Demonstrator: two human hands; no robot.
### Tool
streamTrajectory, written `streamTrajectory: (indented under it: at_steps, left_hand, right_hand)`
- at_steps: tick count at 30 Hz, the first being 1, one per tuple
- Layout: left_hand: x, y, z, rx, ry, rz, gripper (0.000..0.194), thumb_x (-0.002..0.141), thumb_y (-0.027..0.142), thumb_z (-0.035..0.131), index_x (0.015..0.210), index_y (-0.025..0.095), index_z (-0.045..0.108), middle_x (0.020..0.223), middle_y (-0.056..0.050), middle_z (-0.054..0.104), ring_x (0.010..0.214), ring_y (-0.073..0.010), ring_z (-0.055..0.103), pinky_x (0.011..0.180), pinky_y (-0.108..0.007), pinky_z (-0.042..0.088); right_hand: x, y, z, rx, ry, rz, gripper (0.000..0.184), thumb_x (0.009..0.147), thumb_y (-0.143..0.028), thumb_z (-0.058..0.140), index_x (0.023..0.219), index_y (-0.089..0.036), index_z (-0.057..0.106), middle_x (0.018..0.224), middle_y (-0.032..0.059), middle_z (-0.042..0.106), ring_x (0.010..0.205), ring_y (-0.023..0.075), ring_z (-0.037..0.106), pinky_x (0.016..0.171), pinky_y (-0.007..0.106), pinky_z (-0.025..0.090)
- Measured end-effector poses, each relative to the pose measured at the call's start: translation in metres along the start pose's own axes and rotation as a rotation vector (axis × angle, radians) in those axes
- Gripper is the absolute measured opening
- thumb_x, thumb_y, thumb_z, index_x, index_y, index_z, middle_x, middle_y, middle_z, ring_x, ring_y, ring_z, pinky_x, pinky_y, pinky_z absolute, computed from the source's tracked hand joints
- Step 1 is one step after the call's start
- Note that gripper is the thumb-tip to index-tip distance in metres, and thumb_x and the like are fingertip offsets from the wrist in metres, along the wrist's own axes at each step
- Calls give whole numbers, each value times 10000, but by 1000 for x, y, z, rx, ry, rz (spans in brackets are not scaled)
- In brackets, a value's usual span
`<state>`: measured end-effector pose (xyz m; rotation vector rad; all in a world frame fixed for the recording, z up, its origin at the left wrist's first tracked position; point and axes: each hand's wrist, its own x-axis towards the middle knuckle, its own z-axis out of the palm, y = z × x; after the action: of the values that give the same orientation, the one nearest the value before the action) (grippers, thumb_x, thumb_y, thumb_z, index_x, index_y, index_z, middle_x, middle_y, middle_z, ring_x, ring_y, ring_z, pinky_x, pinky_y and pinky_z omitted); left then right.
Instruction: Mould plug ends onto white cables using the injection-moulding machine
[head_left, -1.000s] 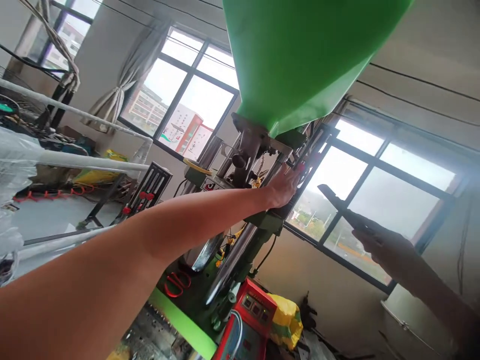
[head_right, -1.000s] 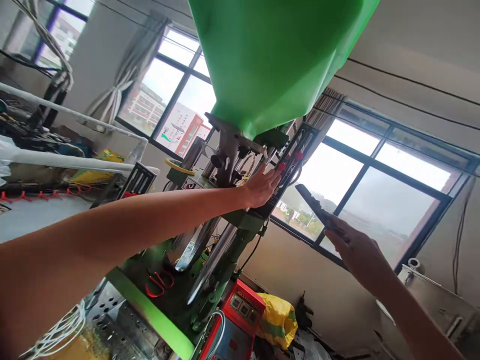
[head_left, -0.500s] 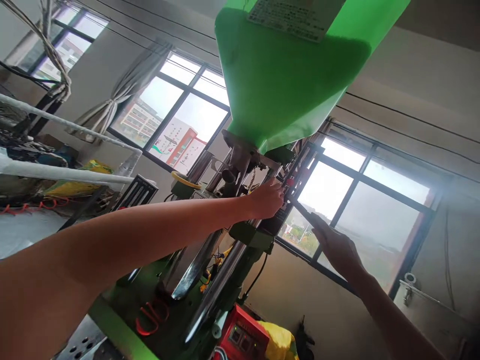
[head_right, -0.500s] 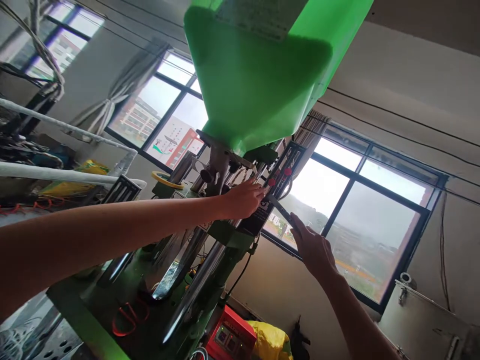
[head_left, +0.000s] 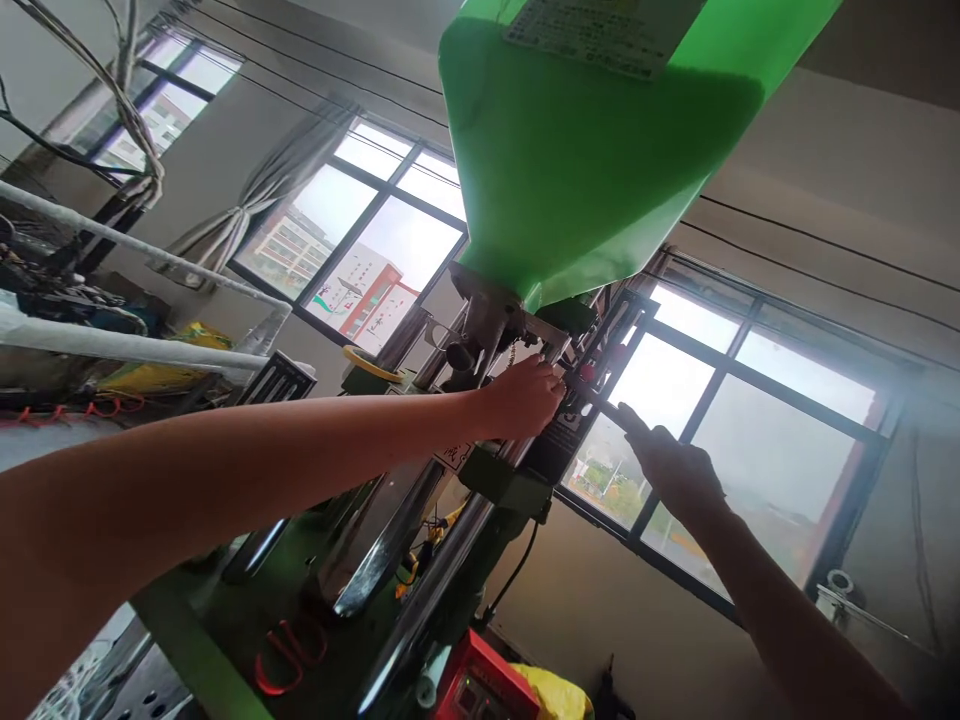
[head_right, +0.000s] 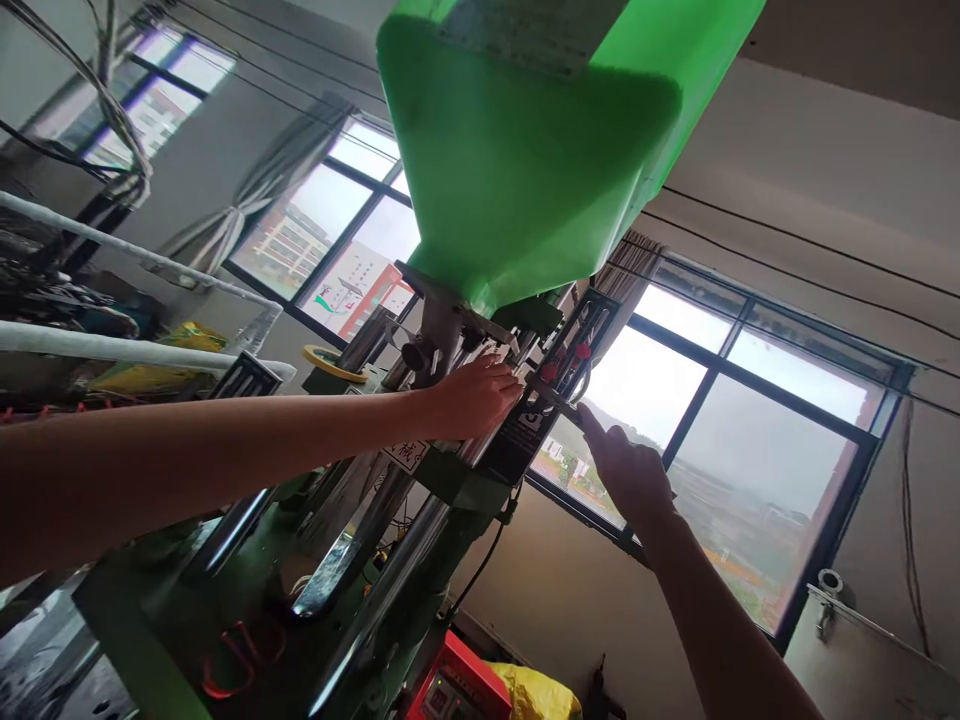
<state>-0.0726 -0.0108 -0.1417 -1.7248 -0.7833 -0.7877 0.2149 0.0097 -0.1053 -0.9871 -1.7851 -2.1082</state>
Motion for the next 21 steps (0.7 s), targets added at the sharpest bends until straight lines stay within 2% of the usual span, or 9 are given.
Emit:
streamTrajectory:
  at_steps: [3, 7, 10, 13, 15, 18, 21]
  left_hand:
    - [-1, 1, 2, -50, 15, 6, 377, 926, 136, 394, 1243, 18, 559, 1216, -170, 637, 1179, -256, 543, 1044, -375, 346]
    - [18, 5, 11, -148, 71, -53, 565, 850, 36, 404, 1412, 7, 361, 1460, -165, 447, 1353, -211, 385, 1107, -318, 293]
    - [43, 7, 18, -204, 51, -197, 587, 818, 34, 439, 1399, 21, 361, 1376, -194, 505, 1269, -250, 461, 1017, -360, 384]
    - [57, 11, 22, -190, 39, -297, 384, 851, 66, 428, 1219, 45, 534, 1121, -179, 614, 1081, -283, 553, 901, -392, 432]
    - [55, 17, 21, -160, 59, -293, 298, 873, 110, 424, 1115, 51, 588, 1056, -182, 613, 1060, -311, 540, 886, -424, 419]
    - [42, 28, 20, -119, 78, -259, 353, 893, 170, 425, 1192, 40, 558, 1069, -187, 613, 1056, -331, 522, 849, -450, 409]
    - [29, 38, 25, -77, 74, -206, 403, 903, 176, 406, 1252, 20, 534, 1128, -199, 624, 1065, -334, 517, 842, -472, 400]
  right_hand:
    - [-16, -2, -7, 50, -86, -27, 500, 997, -159, 232, 1474, -230, 363, 721, 38, 599, 436, 85, 486, 405, 192, 359]
    - [-49, -10, -31, 156, -233, 63, 498, 1013, -260, 207, 1504, -251, 289, 786, 66, 652, 492, 136, 602, 432, 234, 463]
    - [-67, -12, -52, 224, -332, 123, 497, 1017, -318, 222, 1507, -260, 279, 829, 71, 693, 555, 193, 670, 477, 303, 538]
    - [-76, -7, -62, 421, -380, 236, 498, 1018, -362, 247, 1508, -275, 253, 1002, 80, 727, 687, 227, 718, 566, 357, 596]
    - [-75, -2, -61, 541, -372, 338, 502, 1015, -395, 261, 1503, -277, 252, 1081, 80, 722, 764, 243, 727, 616, 385, 609]
    - [-63, 6, -52, 620, -323, 431, 505, 1006, -419, 291, 1489, -274, 288, 1097, 80, 722, 811, 259, 726, 663, 419, 610]
    - [-40, 11, -41, 705, -260, 467, 509, 998, -401, 321, 1487, -260, 302, 1130, 85, 713, 775, 234, 728, 655, 385, 610]
